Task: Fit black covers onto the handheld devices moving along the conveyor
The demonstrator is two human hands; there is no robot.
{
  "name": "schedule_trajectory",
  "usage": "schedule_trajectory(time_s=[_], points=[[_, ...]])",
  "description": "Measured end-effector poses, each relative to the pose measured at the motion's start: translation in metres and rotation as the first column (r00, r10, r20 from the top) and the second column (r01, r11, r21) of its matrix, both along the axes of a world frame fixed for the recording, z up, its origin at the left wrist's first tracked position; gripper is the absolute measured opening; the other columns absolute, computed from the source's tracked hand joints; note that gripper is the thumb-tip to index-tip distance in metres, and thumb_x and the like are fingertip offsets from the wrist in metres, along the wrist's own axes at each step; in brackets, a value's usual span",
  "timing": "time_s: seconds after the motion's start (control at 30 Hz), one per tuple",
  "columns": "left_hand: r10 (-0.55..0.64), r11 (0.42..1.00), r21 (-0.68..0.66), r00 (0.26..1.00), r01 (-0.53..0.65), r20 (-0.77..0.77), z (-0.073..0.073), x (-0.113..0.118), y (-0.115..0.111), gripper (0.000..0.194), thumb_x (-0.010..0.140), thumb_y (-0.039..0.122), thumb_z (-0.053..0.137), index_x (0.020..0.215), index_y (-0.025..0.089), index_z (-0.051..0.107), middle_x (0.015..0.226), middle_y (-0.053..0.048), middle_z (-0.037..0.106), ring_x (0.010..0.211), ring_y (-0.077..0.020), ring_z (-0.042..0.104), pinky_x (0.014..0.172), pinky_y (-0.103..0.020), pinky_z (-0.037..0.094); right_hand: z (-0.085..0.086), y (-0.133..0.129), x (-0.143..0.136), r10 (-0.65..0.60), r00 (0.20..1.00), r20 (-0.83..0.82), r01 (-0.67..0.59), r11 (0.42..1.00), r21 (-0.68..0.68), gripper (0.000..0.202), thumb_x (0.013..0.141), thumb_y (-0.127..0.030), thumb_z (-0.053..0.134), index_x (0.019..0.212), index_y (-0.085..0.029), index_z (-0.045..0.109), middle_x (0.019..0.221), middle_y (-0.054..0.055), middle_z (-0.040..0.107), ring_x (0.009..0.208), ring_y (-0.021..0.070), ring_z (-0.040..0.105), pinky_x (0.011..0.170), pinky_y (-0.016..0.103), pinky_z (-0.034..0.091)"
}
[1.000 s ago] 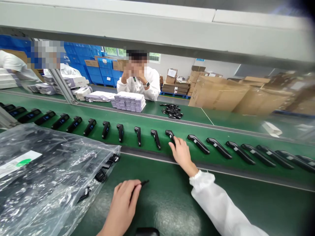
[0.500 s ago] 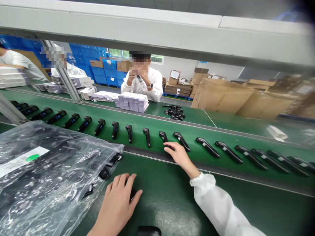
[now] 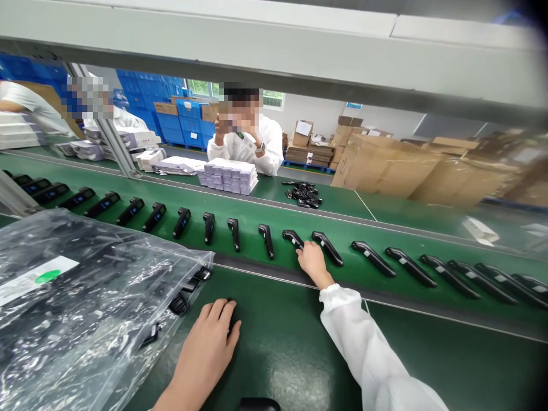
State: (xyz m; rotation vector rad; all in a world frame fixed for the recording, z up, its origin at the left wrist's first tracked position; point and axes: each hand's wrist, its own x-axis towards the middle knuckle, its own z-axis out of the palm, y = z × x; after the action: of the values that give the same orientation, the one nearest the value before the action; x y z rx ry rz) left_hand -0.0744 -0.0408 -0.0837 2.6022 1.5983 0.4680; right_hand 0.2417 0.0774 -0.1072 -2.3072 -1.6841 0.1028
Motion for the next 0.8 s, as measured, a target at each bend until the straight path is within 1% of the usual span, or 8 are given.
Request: schedule_trajectory(time_s=[0.17,0.3,0.43,0.5,0.57,0.6,0.7,0.8], points=[[0.005,0.998,-0.056,0.992,0.003,0.128,0.001,0.002,0.001,0.038,0.095,0.029,0.035,0.114,0.015,0.064,0.114,-0.012,0.068,0.105,-0.0299,0.065,0.089,-0.044,0.054,0.003,-0.004,0.019,0.063,0.998,-0.007,-0.063,0.998,-0.026,0.020,0.095,-0.028,0.059,0.106,-0.012,0.067,0.101,0.014,0.068,0.097,0.0239,0.066,0.084,0.028,0.045],[0.077,0.970,-0.242,0.950,-0.001,0.302,0.016,0.011,-0.001,0.036,0.096,0.038,0.033,0.107,0.022,0.065,0.109,-0.007,0.068,0.088,-0.0243,0.069,0.074,-0.037,0.055,0.005,-0.006,0.022,0.010,1.000,0.007,-0.010,1.000,-0.015,0.029,0.097,-0.032,0.057,0.110,-0.007,0.066,0.105,0.018,0.067,0.100,0.0272,0.064,0.088,0.033,0.044],[0.271,0.860,-0.507,0.790,0.057,0.549,0.030,0.024,0.000,0.036,0.094,0.049,0.042,0.106,0.023,0.064,0.105,-0.006,0.068,0.081,-0.0204,0.068,0.066,-0.032,0.055,0.016,-0.020,0.009,-0.059,0.998,0.012,0.058,0.994,0.088,0.045,0.098,-0.042,0.054,0.128,-0.008,0.060,0.127,0.024,0.057,0.123,0.0367,0.049,0.100,0.048,0.038],[0.366,0.802,-0.582,0.660,0.135,0.656,0.031,0.031,0.001,0.038,0.088,0.052,0.051,0.107,0.022,0.063,0.104,-0.007,0.067,0.087,-0.0213,0.068,0.067,-0.031,0.057,0.027,-0.038,-0.005,0.031,0.994,-0.108,-0.009,0.980,0.199,0.049,0.098,-0.045,0.053,0.134,-0.013,0.056,0.136,0.021,0.053,0.128,0.0367,0.045,0.102,0.051,0.037],[0.418,0.770,-0.599,0.536,0.218,0.733,0.030,0.040,0.002,0.039,0.082,0.052,0.060,0.104,0.020,0.062,0.102,-0.006,0.065,0.091,-0.0223,0.066,0.069,-0.031,0.059,0.039,-0.061,-0.023,0.312,0.878,-0.363,-0.231,0.940,0.250,0.046,0.096,-0.046,0.055,0.134,-0.019,0.058,0.133,0.015,0.058,0.122,0.0301,0.052,0.098,0.044,0.043],[0.434,0.759,-0.599,0.487,0.257,0.758,0.030,0.044,0.003,0.039,0.080,0.051,0.064,0.102,0.019,0.062,0.101,-0.006,0.064,0.093,-0.0224,0.066,0.070,-0.031,0.059,0.047,-0.073,-0.033,0.449,0.742,-0.498,-0.368,0.894,0.257,0.045,0.094,-0.046,0.058,0.131,-0.021,0.060,0.128,0.011,0.062,0.115,0.0266,0.057,0.093,0.038,0.047],[0.470,0.719,-0.611,0.416,0.333,0.779,0.033,0.056,0.004,0.036,0.078,0.049,0.069,0.095,0.019,0.060,0.097,-0.003,0.062,0.094,-0.0210,0.065,0.073,-0.031,0.060,0.069,-0.103,-0.058,0.591,0.401,-0.700,-0.625,0.735,0.263,0.037,0.089,-0.044,0.066,0.120,-0.024,0.068,0.107,0.004,0.071,0.093,0.0191,0.065,0.079,0.029,0.050],[0.469,0.705,-0.619,0.428,0.346,0.773,0.039,0.059,0.003,0.036,0.079,0.050,0.068,0.095,0.020,0.056,0.096,-0.002,0.059,0.087,-0.0186,0.065,0.073,-0.032,0.060,0.083,-0.115,-0.066,0.593,0.353,-0.724,-0.733,0.656,0.180,0.027,0.091,-0.038,0.063,0.113,-0.024,0.072,0.076,-0.002,0.070,0.065,0.0129,0.060,0.065,0.025,0.045]])
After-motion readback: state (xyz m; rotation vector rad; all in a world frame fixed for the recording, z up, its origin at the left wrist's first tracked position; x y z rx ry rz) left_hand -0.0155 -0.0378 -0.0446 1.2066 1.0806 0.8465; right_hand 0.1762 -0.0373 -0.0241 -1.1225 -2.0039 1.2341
